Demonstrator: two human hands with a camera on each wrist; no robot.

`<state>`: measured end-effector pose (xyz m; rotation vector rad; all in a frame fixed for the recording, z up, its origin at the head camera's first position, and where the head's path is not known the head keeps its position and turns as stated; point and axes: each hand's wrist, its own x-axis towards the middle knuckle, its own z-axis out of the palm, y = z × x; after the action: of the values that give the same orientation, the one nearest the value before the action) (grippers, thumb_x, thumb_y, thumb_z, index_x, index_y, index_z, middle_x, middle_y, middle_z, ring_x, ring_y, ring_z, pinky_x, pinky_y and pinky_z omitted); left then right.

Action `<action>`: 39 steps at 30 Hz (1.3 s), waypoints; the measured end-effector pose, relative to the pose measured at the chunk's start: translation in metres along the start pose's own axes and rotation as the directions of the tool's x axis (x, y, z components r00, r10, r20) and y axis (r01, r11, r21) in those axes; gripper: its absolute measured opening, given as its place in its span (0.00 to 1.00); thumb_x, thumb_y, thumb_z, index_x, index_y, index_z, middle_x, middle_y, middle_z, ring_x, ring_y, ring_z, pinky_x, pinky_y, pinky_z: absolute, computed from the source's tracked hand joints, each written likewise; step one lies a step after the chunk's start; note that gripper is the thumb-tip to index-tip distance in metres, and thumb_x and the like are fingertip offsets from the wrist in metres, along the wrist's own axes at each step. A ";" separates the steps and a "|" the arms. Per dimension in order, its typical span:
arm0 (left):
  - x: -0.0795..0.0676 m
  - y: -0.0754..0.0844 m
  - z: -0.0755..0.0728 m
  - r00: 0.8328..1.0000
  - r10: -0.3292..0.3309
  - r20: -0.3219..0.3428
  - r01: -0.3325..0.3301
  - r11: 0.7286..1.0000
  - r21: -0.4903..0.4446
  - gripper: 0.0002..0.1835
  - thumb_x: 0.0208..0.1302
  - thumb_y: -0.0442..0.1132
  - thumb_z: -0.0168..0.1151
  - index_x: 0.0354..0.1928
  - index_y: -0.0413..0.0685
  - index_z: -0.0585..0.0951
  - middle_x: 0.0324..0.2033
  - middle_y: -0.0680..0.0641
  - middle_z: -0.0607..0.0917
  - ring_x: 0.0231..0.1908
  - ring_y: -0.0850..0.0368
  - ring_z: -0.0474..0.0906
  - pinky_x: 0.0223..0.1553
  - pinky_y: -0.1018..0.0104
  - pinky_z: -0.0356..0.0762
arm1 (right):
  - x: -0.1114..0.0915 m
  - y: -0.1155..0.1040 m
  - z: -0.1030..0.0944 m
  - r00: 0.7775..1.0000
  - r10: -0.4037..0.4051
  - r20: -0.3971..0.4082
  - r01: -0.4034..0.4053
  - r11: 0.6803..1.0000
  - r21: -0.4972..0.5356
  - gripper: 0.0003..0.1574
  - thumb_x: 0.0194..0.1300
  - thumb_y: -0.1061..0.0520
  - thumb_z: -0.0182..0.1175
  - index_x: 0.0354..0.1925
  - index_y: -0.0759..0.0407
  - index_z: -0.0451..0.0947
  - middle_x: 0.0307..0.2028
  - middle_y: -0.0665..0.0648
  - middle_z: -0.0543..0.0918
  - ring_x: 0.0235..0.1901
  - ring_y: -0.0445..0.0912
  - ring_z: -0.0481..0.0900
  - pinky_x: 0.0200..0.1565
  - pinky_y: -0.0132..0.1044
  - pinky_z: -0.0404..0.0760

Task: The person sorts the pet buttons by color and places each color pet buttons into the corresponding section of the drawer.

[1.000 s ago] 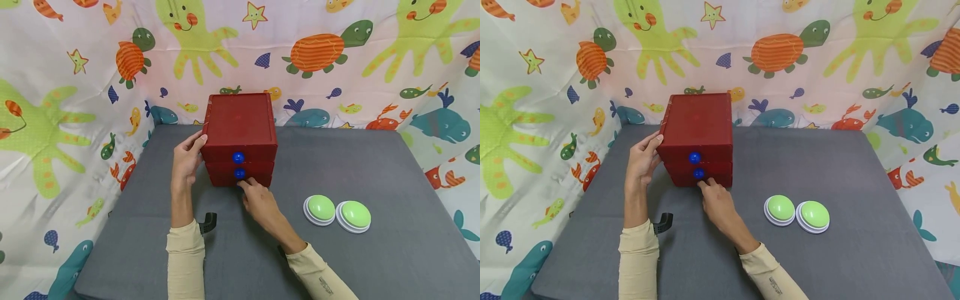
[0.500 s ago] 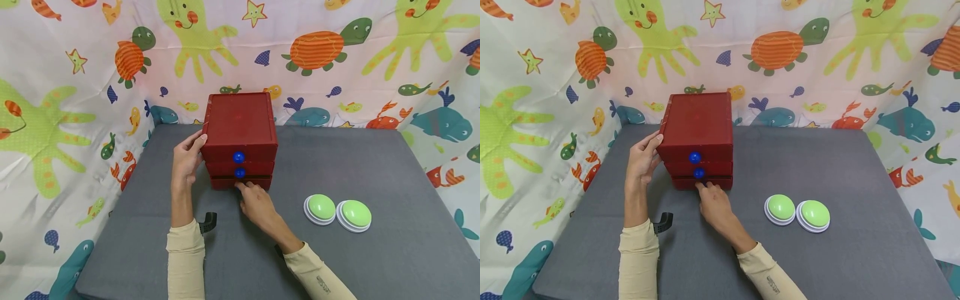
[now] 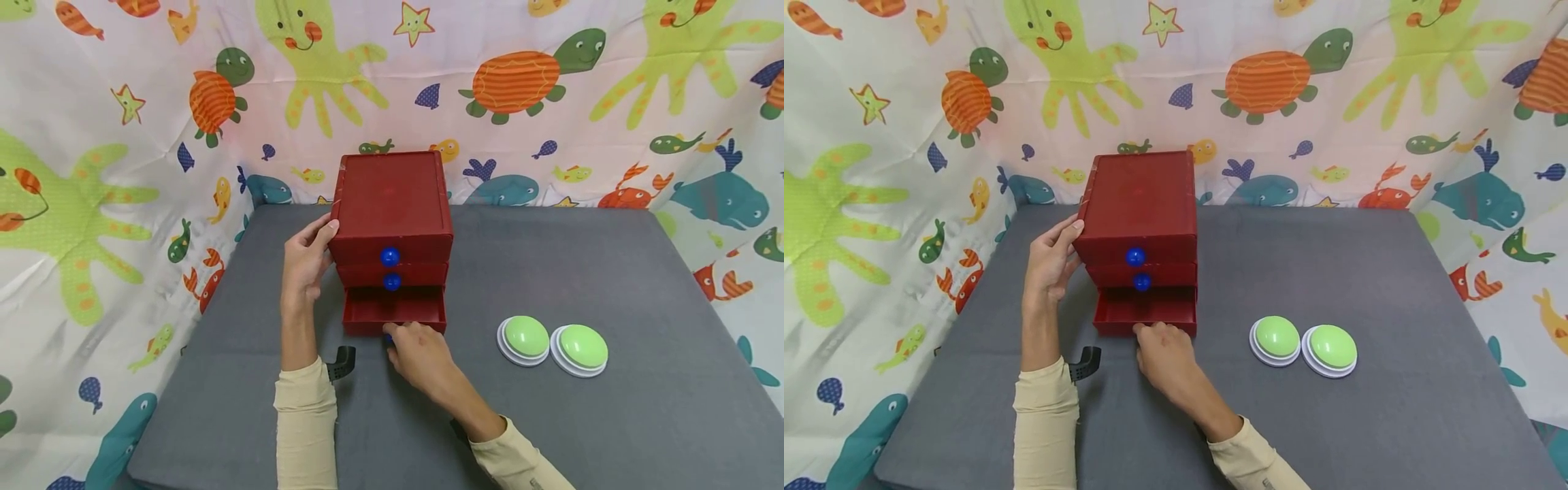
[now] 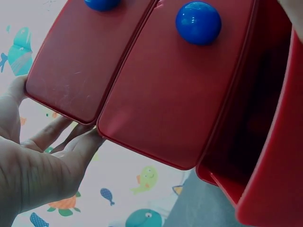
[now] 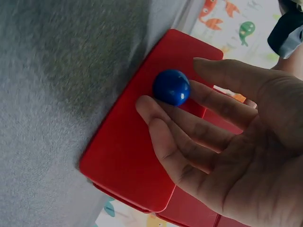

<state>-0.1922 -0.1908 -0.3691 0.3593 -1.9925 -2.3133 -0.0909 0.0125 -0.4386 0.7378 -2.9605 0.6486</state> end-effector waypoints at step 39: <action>-0.003 -0.001 -0.002 1.000 0.017 0.017 -0.017 1.000 -0.014 0.28 0.71 0.53 0.67 0.70 0.56 0.79 0.70 0.49 0.77 0.66 0.51 0.77 0.70 0.53 0.77 | -0.034 0.062 -0.077 0.918 0.385 -0.090 -0.387 0.922 -0.004 0.31 0.64 0.46 0.74 0.53 0.65 0.77 0.39 0.67 0.83 0.35 0.60 0.80 0.36 0.51 0.82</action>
<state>-0.1889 -0.1919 -0.3702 0.3217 -1.9783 -2.3263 -0.0950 0.1079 -0.3962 0.1101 -3.0450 0.6418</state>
